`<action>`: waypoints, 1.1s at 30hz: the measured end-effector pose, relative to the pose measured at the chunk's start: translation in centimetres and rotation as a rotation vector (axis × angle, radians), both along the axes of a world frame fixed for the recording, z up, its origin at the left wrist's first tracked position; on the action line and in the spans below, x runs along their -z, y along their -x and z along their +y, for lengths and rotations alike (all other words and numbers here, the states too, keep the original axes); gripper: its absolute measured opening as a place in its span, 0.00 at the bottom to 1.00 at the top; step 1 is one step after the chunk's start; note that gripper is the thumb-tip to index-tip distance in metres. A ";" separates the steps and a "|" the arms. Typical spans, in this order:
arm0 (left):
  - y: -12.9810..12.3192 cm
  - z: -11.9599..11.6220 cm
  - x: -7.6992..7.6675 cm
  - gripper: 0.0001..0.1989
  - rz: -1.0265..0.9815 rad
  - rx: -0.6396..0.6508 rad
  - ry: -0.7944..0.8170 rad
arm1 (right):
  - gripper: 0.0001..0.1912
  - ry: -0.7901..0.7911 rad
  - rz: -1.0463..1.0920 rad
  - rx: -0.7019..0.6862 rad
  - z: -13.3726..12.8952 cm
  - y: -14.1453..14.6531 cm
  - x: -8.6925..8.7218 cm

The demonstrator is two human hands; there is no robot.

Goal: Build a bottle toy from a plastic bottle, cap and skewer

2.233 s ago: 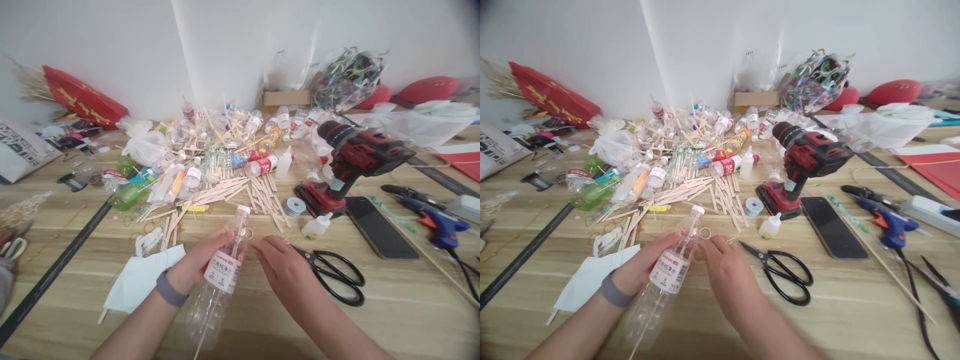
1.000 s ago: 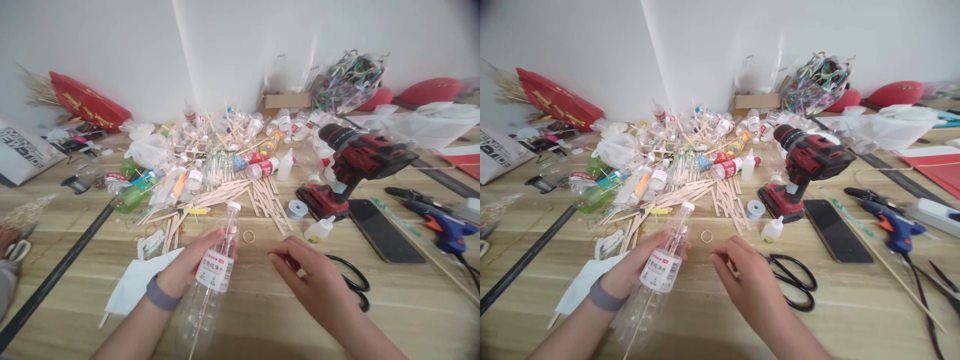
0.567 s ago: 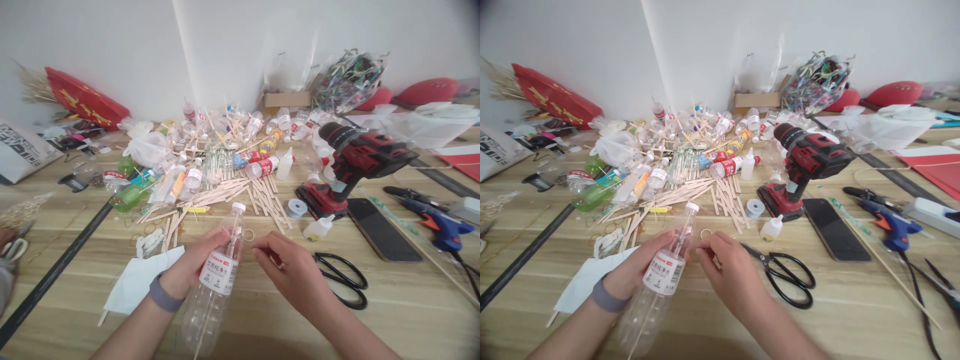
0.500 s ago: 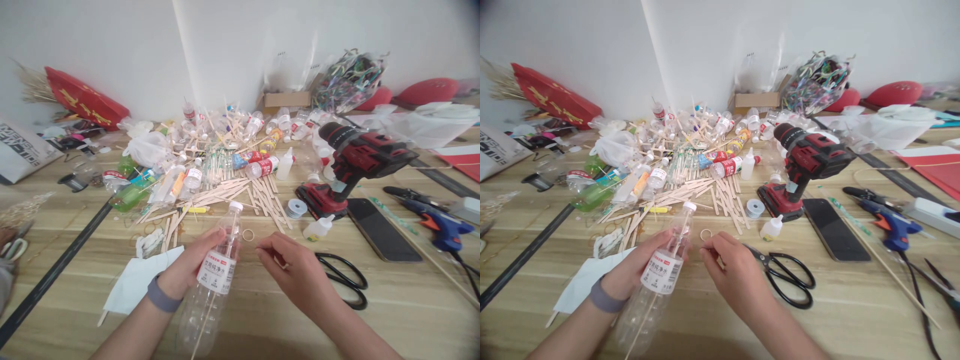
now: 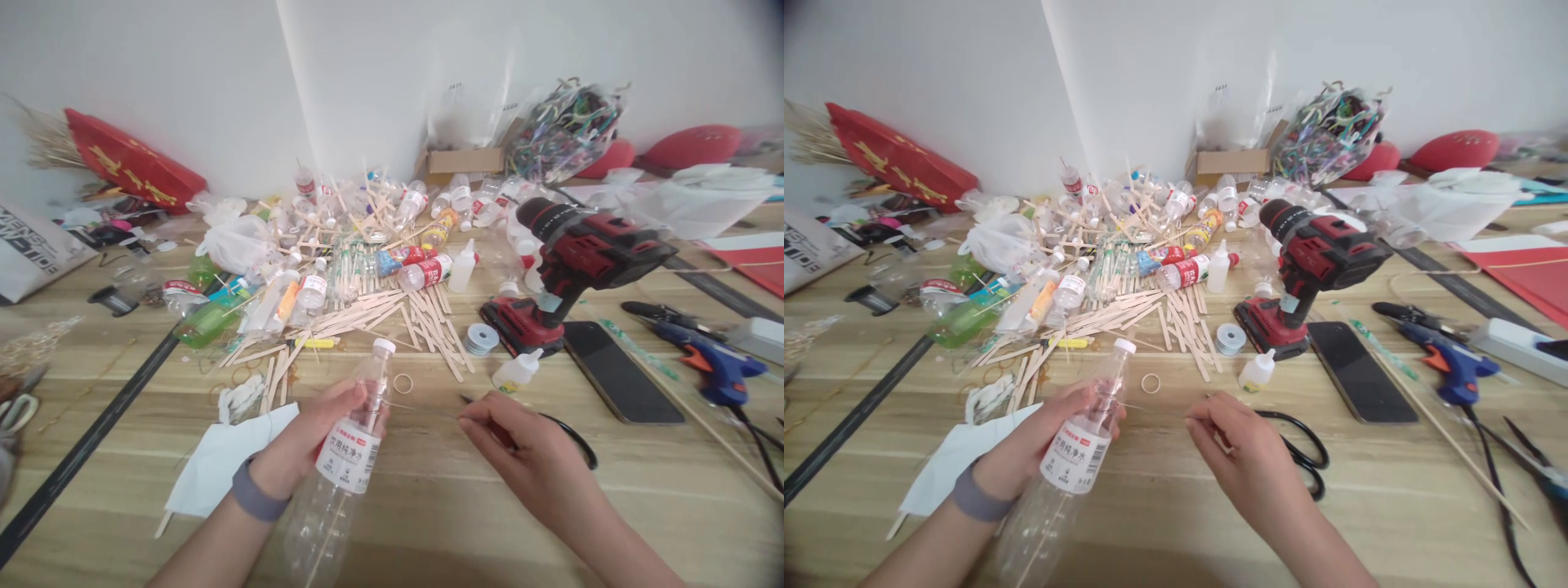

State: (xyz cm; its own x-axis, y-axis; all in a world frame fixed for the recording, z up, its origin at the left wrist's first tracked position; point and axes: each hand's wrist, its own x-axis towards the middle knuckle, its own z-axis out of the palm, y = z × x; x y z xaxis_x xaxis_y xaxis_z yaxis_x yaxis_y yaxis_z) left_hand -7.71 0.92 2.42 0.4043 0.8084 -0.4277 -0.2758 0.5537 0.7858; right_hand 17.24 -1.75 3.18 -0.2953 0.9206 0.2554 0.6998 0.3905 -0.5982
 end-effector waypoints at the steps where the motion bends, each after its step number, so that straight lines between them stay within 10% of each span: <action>1: -0.2 0.0 -0.1 0.24 0.007 0.001 0.004 | 0.10 -0.002 0.014 -0.006 0.0 0.2 -0.1; 11: -1.1 0.1 -0.5 0.21 0.072 0.078 -0.080 | 0.10 -0.032 0.103 -0.087 0.0 3.1 -0.2; 33: 1.5 -0.5 0.0 0.23 0.096 -0.002 -0.011 | 0.10 0.051 0.033 0.159 -1.4 -3.7 0.6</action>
State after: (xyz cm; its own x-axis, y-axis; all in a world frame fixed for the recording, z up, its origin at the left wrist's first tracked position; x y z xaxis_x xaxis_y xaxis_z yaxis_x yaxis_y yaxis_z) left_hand -9.24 0.38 2.45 0.3604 0.8140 -0.4555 -0.1994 0.5442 0.8149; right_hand 20.97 -3.19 2.55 -0.1369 0.9670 0.2147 0.7303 0.2449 -0.6377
